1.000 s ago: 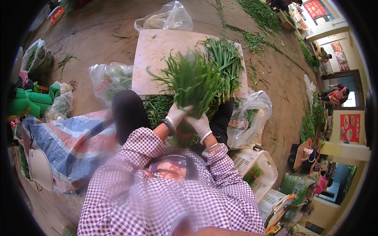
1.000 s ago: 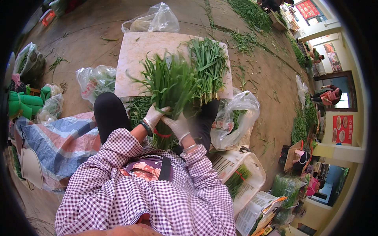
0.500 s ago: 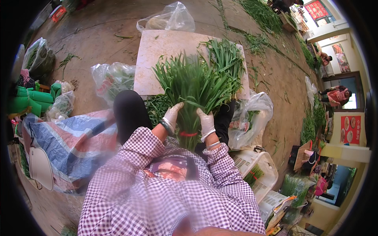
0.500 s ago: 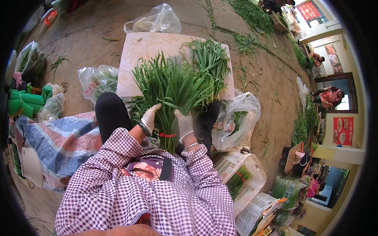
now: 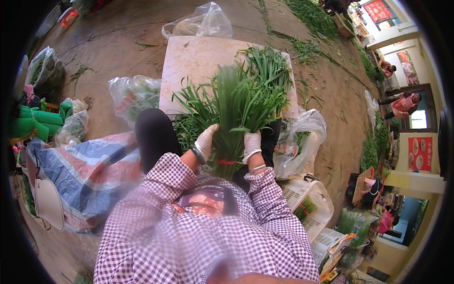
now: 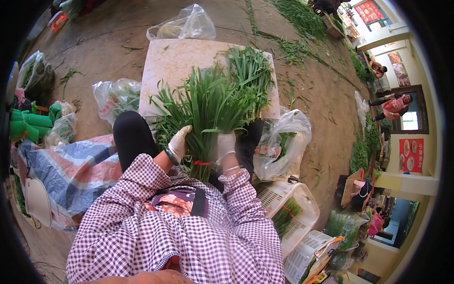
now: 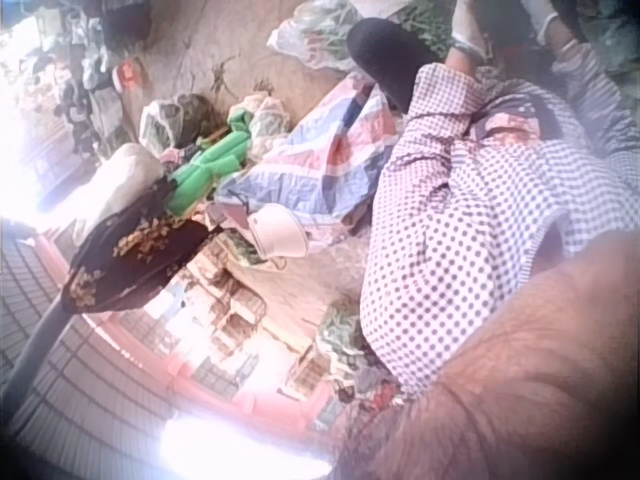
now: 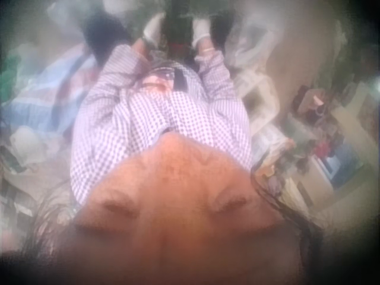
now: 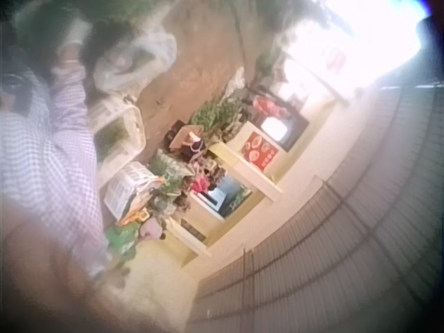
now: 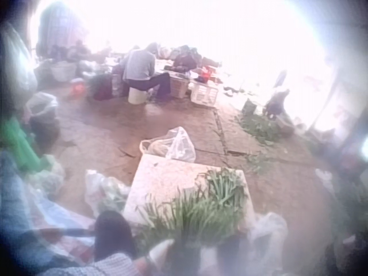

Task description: The person bundles chives by hand, secures them with a rubber band, and trims the root ends using a knife on a wooden board before placing the finished bundle into a crate.

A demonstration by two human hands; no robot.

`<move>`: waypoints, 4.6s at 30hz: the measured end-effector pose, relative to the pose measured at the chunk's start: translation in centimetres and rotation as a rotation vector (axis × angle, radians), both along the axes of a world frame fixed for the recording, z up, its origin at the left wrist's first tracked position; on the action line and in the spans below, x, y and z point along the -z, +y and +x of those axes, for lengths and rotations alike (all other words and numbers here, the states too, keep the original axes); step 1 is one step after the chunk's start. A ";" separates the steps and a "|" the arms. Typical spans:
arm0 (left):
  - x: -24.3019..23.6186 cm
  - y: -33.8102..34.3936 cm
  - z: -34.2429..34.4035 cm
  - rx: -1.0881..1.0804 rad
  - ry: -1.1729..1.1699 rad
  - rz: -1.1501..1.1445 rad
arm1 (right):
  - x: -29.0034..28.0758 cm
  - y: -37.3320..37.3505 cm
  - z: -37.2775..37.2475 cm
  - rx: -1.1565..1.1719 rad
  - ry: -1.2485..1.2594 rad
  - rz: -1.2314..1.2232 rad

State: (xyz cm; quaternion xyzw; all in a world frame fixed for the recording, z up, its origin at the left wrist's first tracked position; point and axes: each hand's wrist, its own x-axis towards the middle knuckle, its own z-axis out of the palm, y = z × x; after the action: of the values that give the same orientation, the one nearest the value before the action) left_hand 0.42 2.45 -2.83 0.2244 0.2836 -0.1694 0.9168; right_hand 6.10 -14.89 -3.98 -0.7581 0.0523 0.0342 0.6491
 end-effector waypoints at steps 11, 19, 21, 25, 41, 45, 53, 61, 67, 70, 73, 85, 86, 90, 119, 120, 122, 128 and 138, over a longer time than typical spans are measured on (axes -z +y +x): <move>0.4 0.7 0.7 -0.074 0.136 0.339 | -1.0 0.9 -0.8 -0.127 -0.047 -0.123; -0.1 0.5 0.5 -0.107 0.094 0.089 | -1.5 0.3 0.1 -0.183 0.071 0.005; -1.2 1.1 0.4 -0.093 0.122 0.031 | -4.2 1.0 0.0 -0.334 0.123 0.040; -3.9 2.4 1.0 -0.124 0.162 0.005 | -8.8 -1.3 -1.4 -0.372 0.309 -0.025; -7.1 3.2 -1.1 0.054 -0.320 0.773 | -6.7 -6.2 -2.2 -0.598 0.805 0.600; -8.2 3.0 -5.1 0.005 -0.687 1.624 | -6.0 -8.2 -1.9 -0.617 0.888 0.737; -9.4 -1.0 -5.3 0.683 -1.064 2.158 | -7.1 -8.5 -2.2 -0.709 0.769 0.606; -8.4 -2.2 -0.1 0.487 -1.498 2.237 | -10.7 -8.1 -3.3 -0.751 0.777 0.711; -7.0 0.0 1.5 0.424 -1.387 2.371 | -7.6 -11.9 -4.4 -0.427 0.266 0.082; -6.6 0.1 1.9 0.400 -1.307 2.387 | -10.1 -11.9 -7.4 -0.488 0.092 -0.208; -5.8 0.1 2.6 0.430 -1.283 2.422 | -11.5 -10.0 -9.1 -0.557 0.170 -0.383; -7.9 4.5 6.8 0.429 -0.980 2.375 | -11.4 -11.3 -8.9 -0.639 0.035 -0.767; -8.4 3.7 7.1 0.426 -0.998 2.326 | -10.5 -11.0 -8.2 -0.456 -0.213 -0.655; -11.2 -0.3 6.9 0.524 -1.090 2.091 | -11.3 -8.0 -4.2 -0.084 -0.732 -0.302; -13.1 -9.7 6.1 1.132 -0.763 0.700 | -13.3 -15.6 0.5 -0.195 -0.703 0.077; -12.7 -9.3 6.7 1.130 -0.810 0.815 | -14.2 -16.9 0.4 -0.112 -0.709 0.065; -12.9 -9.2 7.1 1.010 -0.841 0.962 | -14.5 -18.6 -0.7 0.052 -0.613 0.133; -15.2 -12.5 6.6 0.407 -0.975 1.173 | -9.8 -19.0 -4.6 0.030 -0.276 0.294; -19.6 -22.7 1.0 0.624 -1.449 1.875 | -12.6 -17.6 -6.7 0.218 -0.223 0.966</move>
State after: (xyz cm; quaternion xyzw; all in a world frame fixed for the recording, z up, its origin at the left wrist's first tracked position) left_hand 1.42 -20.28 16.78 0.8981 -0.3460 0.0521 0.2663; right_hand -0.60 -32.44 8.63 -0.3606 0.0398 -0.0946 0.9271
